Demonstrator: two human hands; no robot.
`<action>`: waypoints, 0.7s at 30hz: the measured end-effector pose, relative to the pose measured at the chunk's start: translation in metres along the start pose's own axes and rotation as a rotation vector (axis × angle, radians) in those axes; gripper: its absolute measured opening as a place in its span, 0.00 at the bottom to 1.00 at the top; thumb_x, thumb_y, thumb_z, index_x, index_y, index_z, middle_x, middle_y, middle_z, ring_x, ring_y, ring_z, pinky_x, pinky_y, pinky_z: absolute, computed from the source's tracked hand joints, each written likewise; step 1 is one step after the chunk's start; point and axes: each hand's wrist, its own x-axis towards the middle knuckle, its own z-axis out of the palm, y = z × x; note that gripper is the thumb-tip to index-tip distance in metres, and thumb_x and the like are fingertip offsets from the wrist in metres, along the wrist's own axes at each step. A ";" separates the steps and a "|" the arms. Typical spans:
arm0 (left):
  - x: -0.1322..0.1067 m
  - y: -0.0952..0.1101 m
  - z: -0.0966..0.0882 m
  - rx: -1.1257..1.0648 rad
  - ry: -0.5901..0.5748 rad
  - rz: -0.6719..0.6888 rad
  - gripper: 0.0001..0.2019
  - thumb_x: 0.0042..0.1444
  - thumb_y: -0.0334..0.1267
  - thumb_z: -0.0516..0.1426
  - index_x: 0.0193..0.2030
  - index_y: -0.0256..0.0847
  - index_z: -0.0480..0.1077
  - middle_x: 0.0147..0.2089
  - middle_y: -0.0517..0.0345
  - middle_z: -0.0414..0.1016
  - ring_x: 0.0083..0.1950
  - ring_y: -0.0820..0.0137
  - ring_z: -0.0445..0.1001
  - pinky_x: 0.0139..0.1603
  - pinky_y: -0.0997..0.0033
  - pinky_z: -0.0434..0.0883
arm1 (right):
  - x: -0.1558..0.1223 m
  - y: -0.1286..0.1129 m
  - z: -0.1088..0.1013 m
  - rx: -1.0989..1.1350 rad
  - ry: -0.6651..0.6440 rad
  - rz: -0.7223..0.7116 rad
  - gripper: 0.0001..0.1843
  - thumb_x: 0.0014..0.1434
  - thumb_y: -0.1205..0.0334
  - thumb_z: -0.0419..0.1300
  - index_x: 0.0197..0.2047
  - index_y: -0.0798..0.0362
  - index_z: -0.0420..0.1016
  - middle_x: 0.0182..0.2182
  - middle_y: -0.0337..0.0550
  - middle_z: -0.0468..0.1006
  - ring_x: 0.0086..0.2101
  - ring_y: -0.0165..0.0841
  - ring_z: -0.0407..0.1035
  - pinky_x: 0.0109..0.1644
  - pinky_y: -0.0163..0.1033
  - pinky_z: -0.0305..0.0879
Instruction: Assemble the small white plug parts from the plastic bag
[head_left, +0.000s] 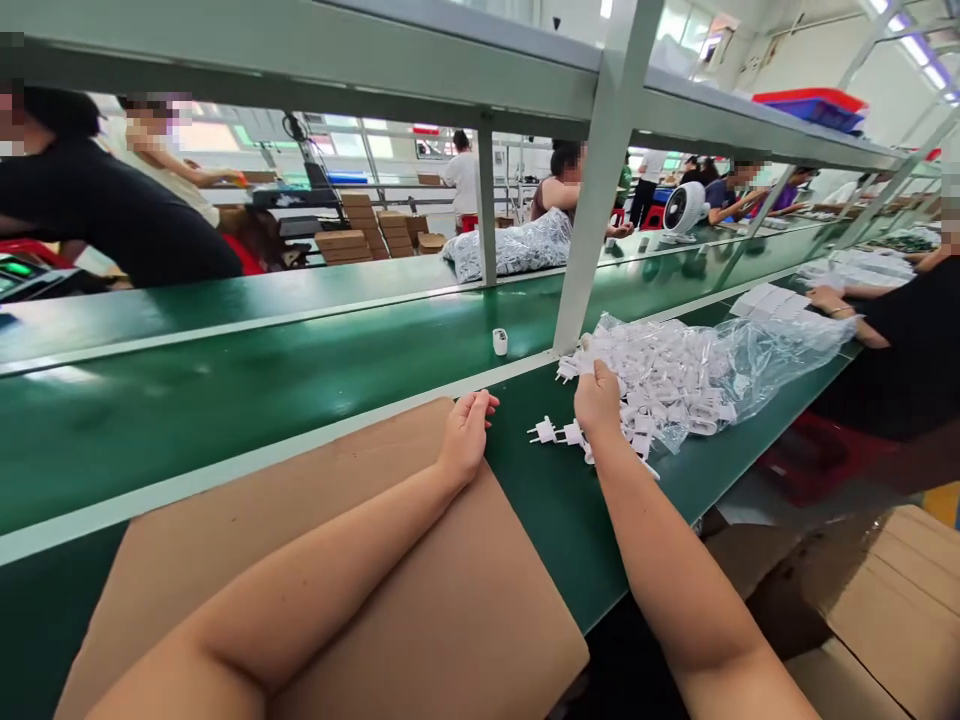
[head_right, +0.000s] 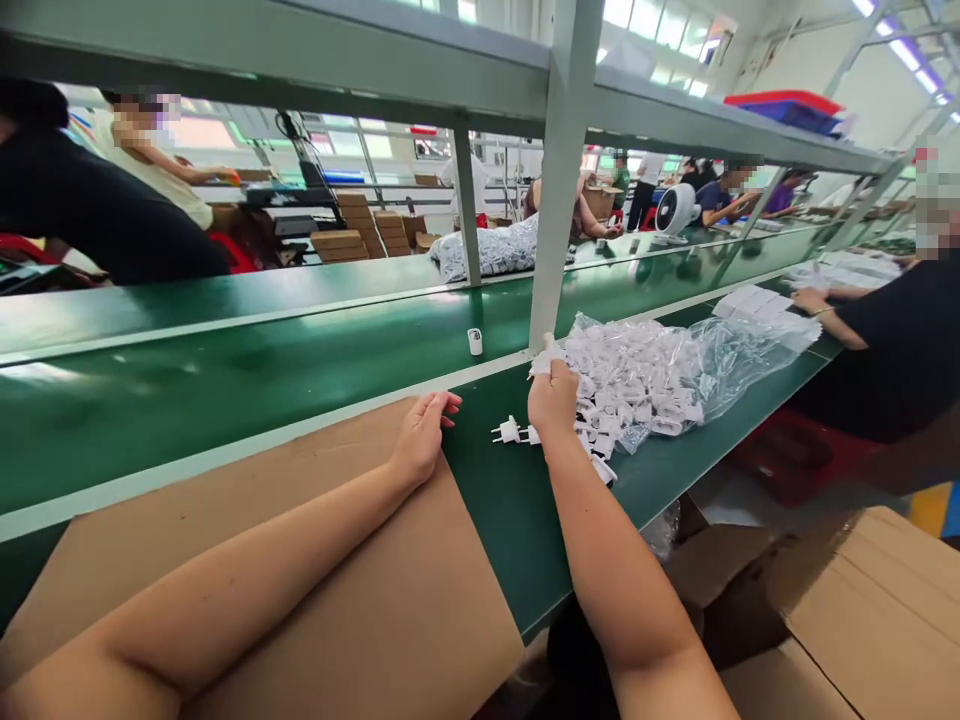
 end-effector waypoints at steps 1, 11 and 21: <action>0.001 -0.001 0.000 -0.009 0.010 -0.001 0.20 0.61 0.56 0.53 0.36 0.40 0.74 0.41 0.52 0.76 0.43 0.66 0.72 0.39 0.69 0.69 | 0.000 0.000 -0.006 -0.048 -0.047 0.024 0.21 0.69 0.59 0.45 0.48 0.55 0.78 0.37 0.51 0.77 0.42 0.44 0.68 0.44 0.44 0.64; 0.005 -0.007 0.003 -0.005 0.063 -0.016 0.20 0.61 0.55 0.52 0.34 0.39 0.73 0.39 0.52 0.76 0.40 0.68 0.73 0.38 0.71 0.69 | -0.031 -0.017 -0.004 -0.468 -0.591 -0.303 0.23 0.52 0.74 0.64 0.50 0.50 0.81 0.46 0.53 0.76 0.45 0.45 0.71 0.48 0.46 0.62; 0.069 -0.008 -0.010 0.414 0.237 -0.055 0.17 0.56 0.46 0.57 0.49 0.38 0.70 0.53 0.45 0.73 0.57 0.58 0.71 0.58 0.59 0.69 | -0.037 -0.024 0.025 0.039 -0.279 -0.359 0.18 0.55 0.75 0.60 0.49 0.56 0.74 0.45 0.48 0.75 0.45 0.38 0.67 0.50 0.40 0.63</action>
